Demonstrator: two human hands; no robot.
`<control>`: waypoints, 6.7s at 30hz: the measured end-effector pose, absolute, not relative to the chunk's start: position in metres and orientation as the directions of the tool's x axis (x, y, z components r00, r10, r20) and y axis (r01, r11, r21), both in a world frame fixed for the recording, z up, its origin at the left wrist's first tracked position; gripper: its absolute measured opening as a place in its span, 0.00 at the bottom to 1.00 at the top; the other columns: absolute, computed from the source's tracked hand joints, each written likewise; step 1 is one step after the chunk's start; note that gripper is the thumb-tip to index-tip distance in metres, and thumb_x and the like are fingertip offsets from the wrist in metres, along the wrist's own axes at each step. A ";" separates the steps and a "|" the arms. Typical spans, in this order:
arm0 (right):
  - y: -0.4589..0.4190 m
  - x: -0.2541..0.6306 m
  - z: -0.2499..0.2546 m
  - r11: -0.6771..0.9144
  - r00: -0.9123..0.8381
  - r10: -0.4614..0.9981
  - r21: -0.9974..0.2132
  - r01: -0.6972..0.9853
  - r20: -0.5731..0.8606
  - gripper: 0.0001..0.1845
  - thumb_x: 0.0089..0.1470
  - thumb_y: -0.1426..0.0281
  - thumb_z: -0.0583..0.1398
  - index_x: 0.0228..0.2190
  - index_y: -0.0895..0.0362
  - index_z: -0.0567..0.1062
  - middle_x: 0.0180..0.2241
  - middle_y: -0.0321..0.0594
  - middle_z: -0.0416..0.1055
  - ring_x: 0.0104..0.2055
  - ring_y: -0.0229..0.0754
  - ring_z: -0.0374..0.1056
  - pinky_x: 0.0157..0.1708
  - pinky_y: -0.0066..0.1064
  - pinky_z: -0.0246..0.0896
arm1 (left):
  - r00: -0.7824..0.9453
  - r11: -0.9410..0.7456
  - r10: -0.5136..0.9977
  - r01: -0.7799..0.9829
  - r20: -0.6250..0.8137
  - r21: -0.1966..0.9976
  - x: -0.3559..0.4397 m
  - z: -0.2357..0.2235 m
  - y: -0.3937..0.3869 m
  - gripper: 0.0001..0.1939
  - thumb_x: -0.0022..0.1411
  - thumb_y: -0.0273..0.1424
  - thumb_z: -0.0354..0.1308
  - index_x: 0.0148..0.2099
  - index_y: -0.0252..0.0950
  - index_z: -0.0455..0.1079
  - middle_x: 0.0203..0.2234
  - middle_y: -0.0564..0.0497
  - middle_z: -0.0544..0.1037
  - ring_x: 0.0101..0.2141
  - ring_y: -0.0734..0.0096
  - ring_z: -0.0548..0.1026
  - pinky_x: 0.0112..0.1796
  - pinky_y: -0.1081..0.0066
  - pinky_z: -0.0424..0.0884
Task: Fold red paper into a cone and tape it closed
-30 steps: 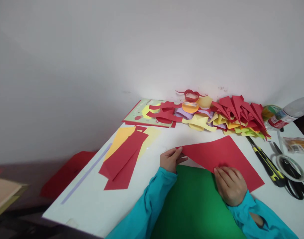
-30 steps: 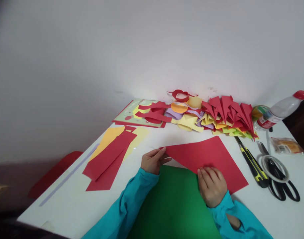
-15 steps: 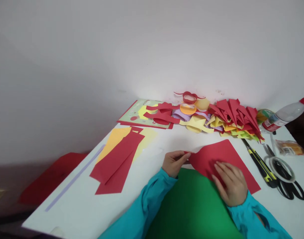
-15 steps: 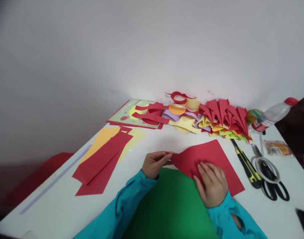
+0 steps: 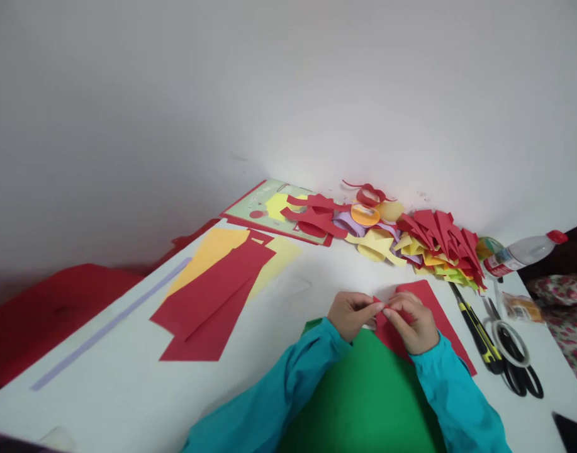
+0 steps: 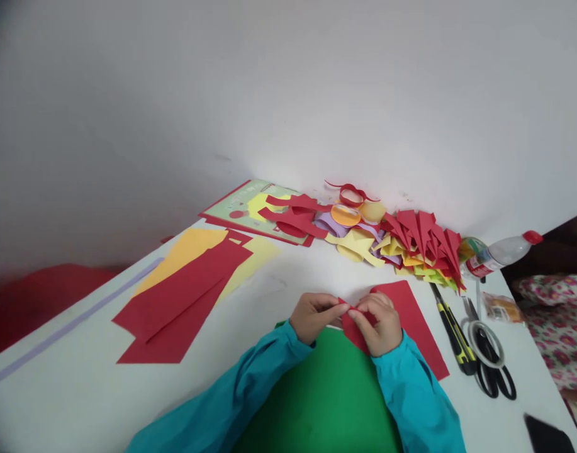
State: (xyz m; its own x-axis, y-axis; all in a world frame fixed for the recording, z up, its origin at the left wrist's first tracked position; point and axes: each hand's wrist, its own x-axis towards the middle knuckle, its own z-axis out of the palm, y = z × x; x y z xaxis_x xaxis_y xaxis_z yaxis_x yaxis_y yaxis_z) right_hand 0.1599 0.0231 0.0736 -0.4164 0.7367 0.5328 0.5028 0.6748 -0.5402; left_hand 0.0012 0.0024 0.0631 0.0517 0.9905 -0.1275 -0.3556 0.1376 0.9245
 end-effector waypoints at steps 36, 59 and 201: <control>0.043 0.144 0.051 0.592 -0.430 0.805 -0.506 0.627 0.409 0.14 0.56 0.61 0.53 0.40 0.56 0.71 0.41 0.45 0.72 0.45 0.44 0.66 0.45 0.38 0.61 | -0.203 0.164 0.932 -0.500 -0.300 0.850 -0.017 0.044 0.016 0.17 0.40 0.38 0.66 0.30 0.29 0.75 0.21 0.48 0.78 0.26 0.63 0.78 0.25 0.67 0.77; 0.033 0.227 -0.006 0.273 -0.236 0.861 -0.019 0.962 0.451 0.22 0.56 0.60 0.51 0.51 0.50 0.67 0.49 0.46 0.63 0.49 0.49 0.59 0.43 0.41 0.58 | 0.160 -0.274 0.857 0.947 0.489 0.170 0.001 0.006 -0.015 0.21 0.57 0.37 0.53 0.46 0.26 0.72 0.48 0.31 0.71 0.51 0.38 0.66 0.45 0.50 0.68; -0.067 0.222 0.016 -0.020 0.010 0.986 0.056 0.998 0.167 0.16 0.58 0.57 0.49 0.33 0.57 0.67 0.16 0.36 0.66 0.16 0.36 0.59 0.21 0.28 0.31 | -0.132 -0.068 0.945 0.815 0.299 0.575 -0.033 -0.003 -0.082 0.12 0.59 0.35 0.50 0.33 0.37 0.74 0.26 0.52 0.78 0.28 0.72 0.74 0.31 0.74 0.70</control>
State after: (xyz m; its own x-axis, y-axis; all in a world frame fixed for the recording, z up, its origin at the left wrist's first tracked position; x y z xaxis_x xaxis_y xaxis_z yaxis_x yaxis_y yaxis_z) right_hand 0.2222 -0.0668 0.0163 0.0104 0.9858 0.1674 0.9982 -0.0200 0.0557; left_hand -0.0332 -0.0818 -0.0035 -0.1317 0.9452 0.2987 0.8150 -0.0683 0.5755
